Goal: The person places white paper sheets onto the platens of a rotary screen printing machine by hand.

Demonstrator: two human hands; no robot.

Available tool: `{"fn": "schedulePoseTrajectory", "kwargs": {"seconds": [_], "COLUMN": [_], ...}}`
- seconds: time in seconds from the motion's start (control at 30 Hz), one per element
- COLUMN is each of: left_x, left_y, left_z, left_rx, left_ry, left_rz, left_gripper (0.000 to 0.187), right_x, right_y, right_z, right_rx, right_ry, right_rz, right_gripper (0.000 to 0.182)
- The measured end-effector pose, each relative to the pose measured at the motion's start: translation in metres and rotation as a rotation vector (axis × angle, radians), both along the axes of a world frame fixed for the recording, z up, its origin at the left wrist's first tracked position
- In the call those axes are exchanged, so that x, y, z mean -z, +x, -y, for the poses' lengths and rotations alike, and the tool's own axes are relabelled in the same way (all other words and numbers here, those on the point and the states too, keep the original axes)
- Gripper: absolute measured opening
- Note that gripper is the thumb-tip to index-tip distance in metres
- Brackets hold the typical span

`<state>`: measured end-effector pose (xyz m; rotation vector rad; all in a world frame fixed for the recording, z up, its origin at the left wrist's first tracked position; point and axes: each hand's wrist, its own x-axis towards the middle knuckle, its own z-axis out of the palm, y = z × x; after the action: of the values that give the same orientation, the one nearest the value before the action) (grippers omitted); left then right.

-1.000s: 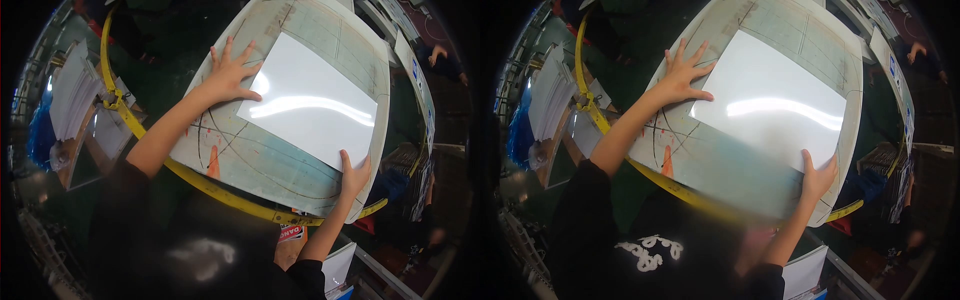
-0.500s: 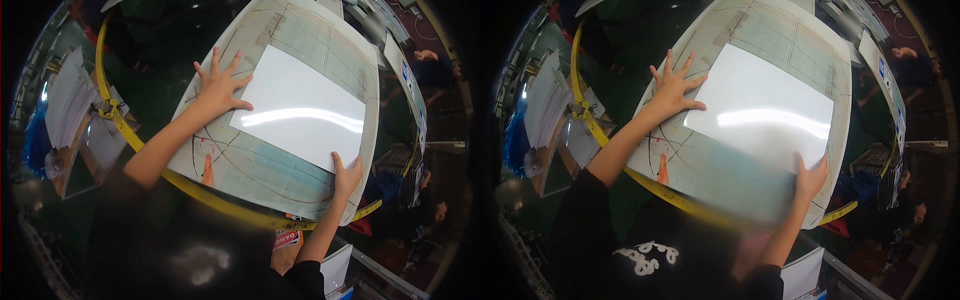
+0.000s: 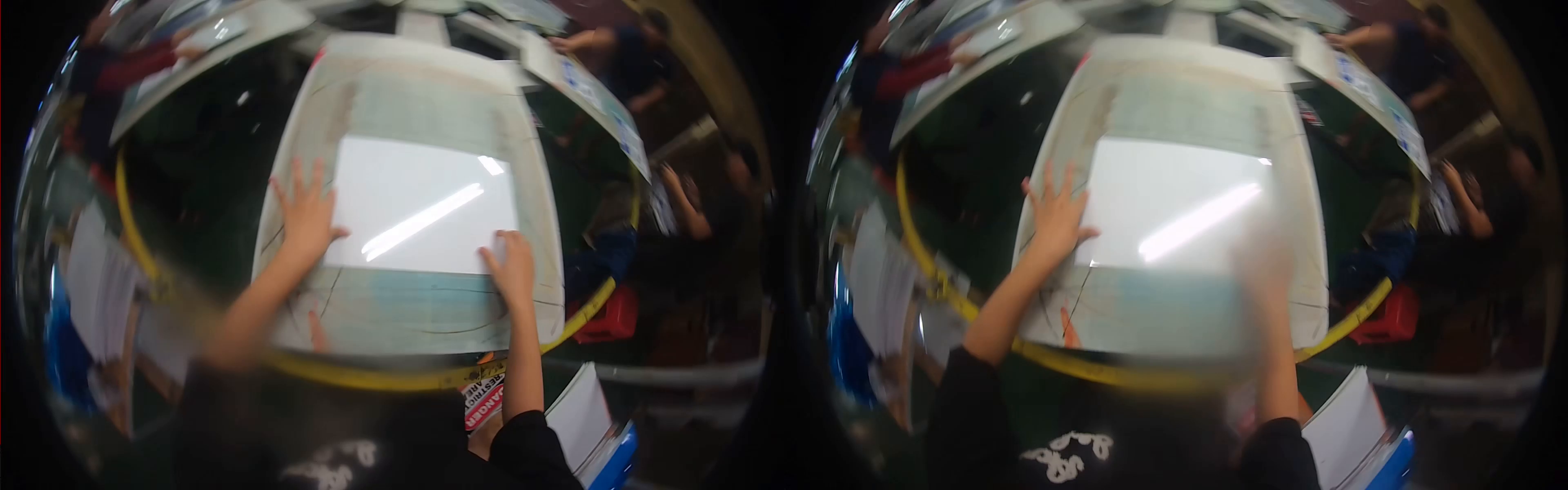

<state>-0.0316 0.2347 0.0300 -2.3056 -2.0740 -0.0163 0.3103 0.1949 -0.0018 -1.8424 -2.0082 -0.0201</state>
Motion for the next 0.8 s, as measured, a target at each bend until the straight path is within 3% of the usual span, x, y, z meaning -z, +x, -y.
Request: {"fn": "schedulePoseTrajectory", "kwargs": {"seconds": [0.07,0.17,0.23,0.3,0.37,0.5,0.6,0.7,0.8], "left_x": [0.0,-0.017,-0.037,-0.05,-0.055,-0.057,-0.048,-0.041,-0.045], "left_y": [0.01,0.029,0.041,0.05,0.056,0.076,0.097,0.114,0.119], "left_z": [0.005,0.025,0.047,0.079,0.116,0.18,0.206,0.217,0.224], "left_rx": [0.011,0.151,0.2,0.268,0.323,0.438,0.459,0.558,0.629], "left_ry": [0.102,0.225,0.244,0.323,0.335,0.269,0.196,0.184,0.207], "left_rz": [-0.071,-0.007,0.05,0.208,0.367,0.605,0.63,0.739,0.757], "left_gripper": [0.072,0.079,0.082,0.08,0.074,0.061,0.058,0.055,0.056], "right_x": [-0.002,-0.02,-0.039,-0.066,-0.058,-0.077,-0.081,-0.031,-0.02], "right_y": [0.011,0.026,0.047,0.07,0.11,0.155,0.155,0.174,0.18], "right_z": [0.009,0.057,0.111,0.177,0.254,0.397,0.465,0.517,0.524], "right_rx": [-0.01,-0.135,-0.168,-0.096,-0.051,0.343,0.645,0.709,0.773], "right_ry": [-0.096,0.013,0.048,-0.21,-0.177,-0.545,-0.73,-0.645,-0.649], "right_rz": [-0.037,-0.103,0.047,0.035,-0.012,-0.04,0.1,0.222,-0.07], "right_gripper": [0.046,0.046,0.047,0.047,0.053,0.077,0.095,0.107,0.104]}}
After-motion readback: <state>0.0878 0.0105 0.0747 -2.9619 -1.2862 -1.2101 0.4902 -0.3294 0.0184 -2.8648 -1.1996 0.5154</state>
